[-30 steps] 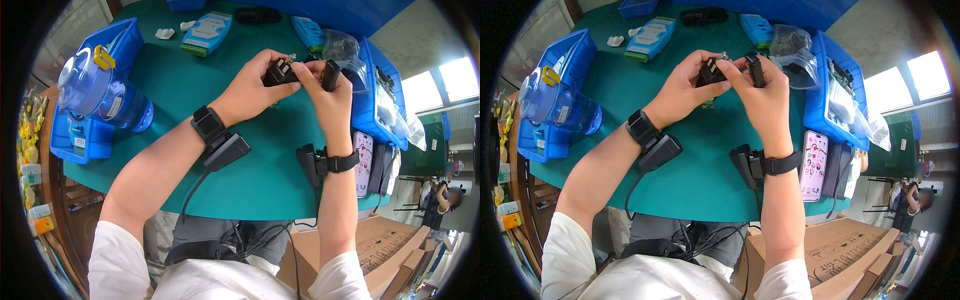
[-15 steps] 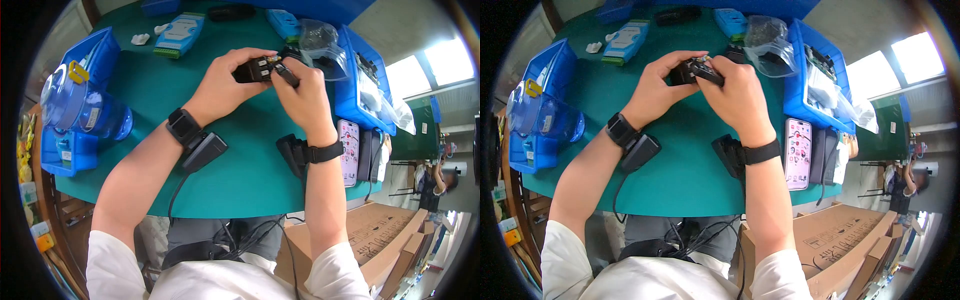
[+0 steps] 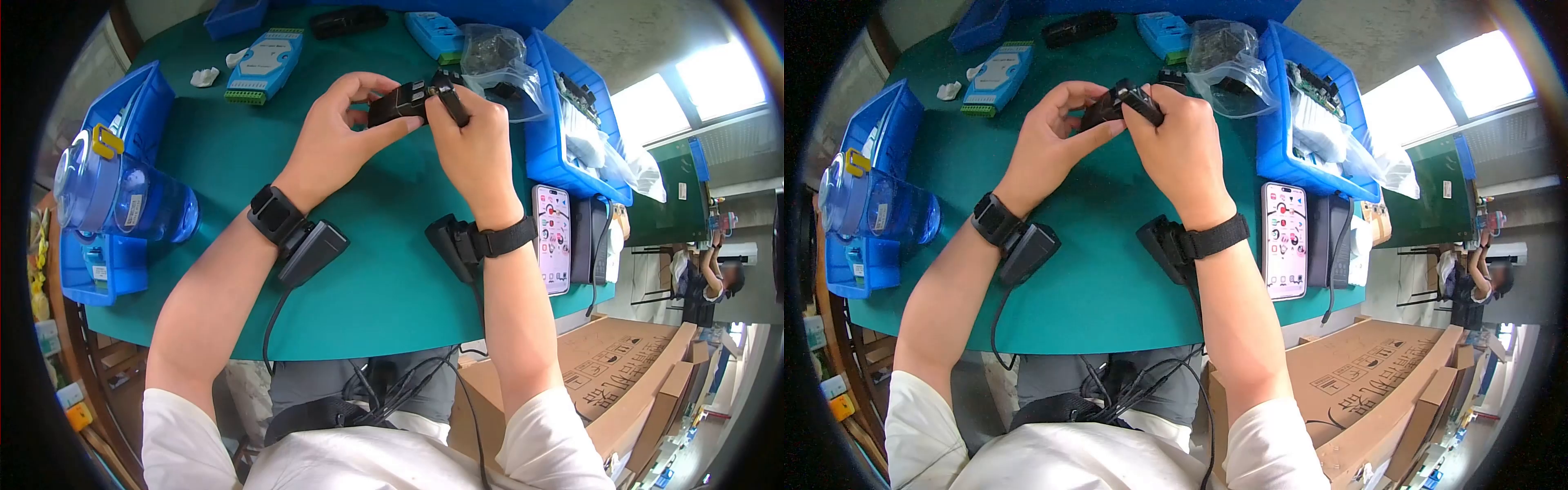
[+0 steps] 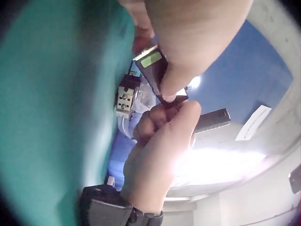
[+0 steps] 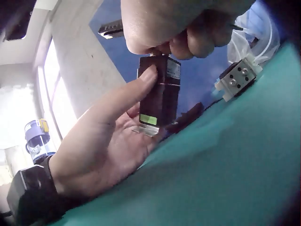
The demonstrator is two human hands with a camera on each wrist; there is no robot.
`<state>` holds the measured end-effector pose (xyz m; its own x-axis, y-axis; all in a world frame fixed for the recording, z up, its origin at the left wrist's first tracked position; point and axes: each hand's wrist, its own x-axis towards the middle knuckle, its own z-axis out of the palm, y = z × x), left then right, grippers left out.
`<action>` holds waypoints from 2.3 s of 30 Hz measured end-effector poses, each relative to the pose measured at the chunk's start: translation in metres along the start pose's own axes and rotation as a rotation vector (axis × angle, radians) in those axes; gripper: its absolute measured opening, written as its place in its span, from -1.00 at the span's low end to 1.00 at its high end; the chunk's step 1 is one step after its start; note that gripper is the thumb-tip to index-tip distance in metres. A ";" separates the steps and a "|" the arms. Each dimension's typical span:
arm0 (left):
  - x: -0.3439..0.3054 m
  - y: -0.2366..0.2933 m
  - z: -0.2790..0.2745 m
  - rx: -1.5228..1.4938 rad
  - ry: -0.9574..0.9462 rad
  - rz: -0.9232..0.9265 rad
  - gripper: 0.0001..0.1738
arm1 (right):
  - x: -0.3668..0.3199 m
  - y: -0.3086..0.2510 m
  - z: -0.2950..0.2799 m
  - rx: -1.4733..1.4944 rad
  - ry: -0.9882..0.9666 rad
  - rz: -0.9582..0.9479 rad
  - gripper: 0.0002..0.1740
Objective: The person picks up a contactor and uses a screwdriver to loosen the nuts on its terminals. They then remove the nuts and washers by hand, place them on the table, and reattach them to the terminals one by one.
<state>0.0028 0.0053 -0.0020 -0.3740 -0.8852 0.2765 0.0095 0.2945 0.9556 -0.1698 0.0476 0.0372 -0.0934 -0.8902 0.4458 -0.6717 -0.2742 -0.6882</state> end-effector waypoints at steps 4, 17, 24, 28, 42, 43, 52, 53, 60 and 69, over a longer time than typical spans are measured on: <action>0.001 -0.008 0.001 0.025 -0.025 0.014 -0.45 | 0.000 -0.001 0.005 0.065 0.026 0.077 -0.73; -0.001 -0.003 0.000 0.058 -0.049 0.006 -0.38 | -0.001 -0.009 0.007 0.097 0.050 0.190 -0.67; -0.003 0.005 0.001 0.109 -0.017 0.039 -0.40 | 0.001 -0.007 0.000 0.101 0.073 0.144 -0.69; -0.003 0.007 0.002 0.119 0.010 0.118 -0.40 | 0.002 -0.007 -0.003 0.091 0.072 0.103 -0.70; -0.002 0.005 -0.001 0.035 -0.010 -0.016 -0.57 | 0.004 0.001 -0.022 -0.021 -0.108 0.155 -0.67; -0.002 0.005 -0.002 0.042 -0.011 -0.009 -0.57 | 0.004 0.001 -0.022 -0.013 -0.114 0.149 -0.67; -0.004 0.006 0.000 -0.123 -0.035 -0.053 -0.55 | 0.003 0.005 -0.018 0.159 -0.092 0.097 -0.68; -0.004 0.005 0.000 -0.165 -0.042 -0.057 -0.55 | 0.003 0.006 -0.018 0.167 -0.090 0.103 -0.68; -0.005 0.014 -0.004 -0.163 -0.083 -0.116 -0.52 | 0.001 0.000 -0.020 0.132 -0.106 0.061 -0.69; -0.005 0.017 -0.007 -0.203 -0.120 -0.195 -0.55 | 0.001 -0.005 -0.026 0.139 -0.146 0.005 -0.72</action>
<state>0.0117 0.0122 0.0135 -0.4938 -0.8656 0.0835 0.1070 0.0347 0.9936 -0.1856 0.0575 0.0555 0.0176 -0.9323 0.3613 -0.5626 -0.3079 -0.7672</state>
